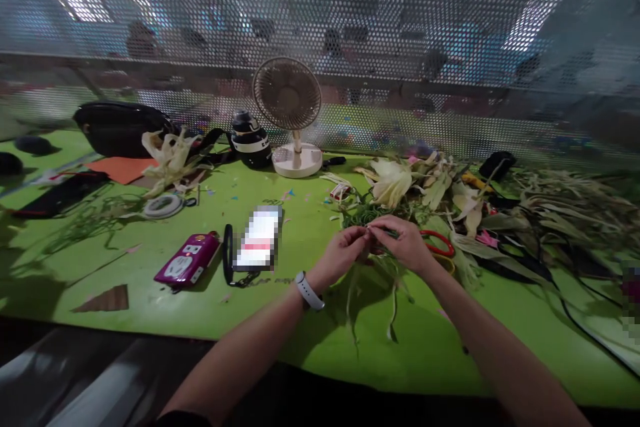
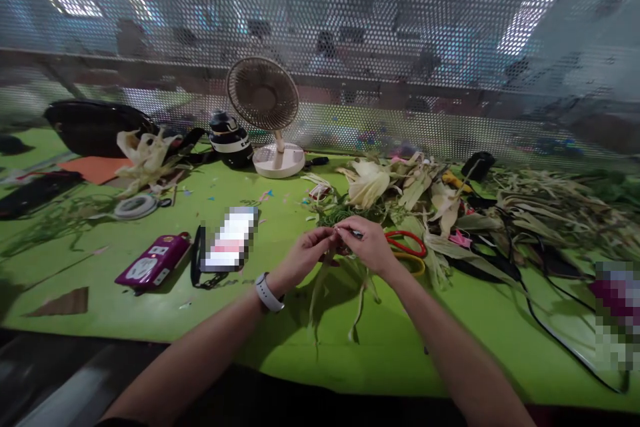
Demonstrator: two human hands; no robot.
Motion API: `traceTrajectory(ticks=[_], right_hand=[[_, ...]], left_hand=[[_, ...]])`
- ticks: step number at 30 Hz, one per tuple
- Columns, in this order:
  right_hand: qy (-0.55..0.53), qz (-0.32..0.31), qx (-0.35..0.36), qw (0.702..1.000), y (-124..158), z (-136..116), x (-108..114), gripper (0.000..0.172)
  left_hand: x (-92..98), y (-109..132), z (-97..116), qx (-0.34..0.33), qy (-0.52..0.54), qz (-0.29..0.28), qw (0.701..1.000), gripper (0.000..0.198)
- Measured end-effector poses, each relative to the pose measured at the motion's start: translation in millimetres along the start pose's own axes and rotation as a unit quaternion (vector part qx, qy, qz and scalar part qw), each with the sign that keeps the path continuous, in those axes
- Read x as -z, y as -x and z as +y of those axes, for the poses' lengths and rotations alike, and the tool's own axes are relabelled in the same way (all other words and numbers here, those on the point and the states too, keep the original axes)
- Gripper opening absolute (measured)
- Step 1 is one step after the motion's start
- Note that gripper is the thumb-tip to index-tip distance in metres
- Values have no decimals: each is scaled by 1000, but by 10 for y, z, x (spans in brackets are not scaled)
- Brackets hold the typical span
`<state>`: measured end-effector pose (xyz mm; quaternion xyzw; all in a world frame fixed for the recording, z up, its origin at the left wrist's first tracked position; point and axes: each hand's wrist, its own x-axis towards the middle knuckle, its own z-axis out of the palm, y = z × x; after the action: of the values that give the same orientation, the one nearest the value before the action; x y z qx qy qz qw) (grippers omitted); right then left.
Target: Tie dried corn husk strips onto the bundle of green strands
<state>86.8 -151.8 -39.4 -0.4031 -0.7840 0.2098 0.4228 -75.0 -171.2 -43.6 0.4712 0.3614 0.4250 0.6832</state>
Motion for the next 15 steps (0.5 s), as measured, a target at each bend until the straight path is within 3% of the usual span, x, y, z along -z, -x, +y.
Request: traceTrajectory(ticks=[6,15], right_hand=[[113,-2,158,981,64,129,19,21],[244,-48,252,935,104,42,117,38]], left_hand=[[23,8,-10,-17,-34,-21,999,43],[37,10,-27,-22,-67,-15,997,42]])
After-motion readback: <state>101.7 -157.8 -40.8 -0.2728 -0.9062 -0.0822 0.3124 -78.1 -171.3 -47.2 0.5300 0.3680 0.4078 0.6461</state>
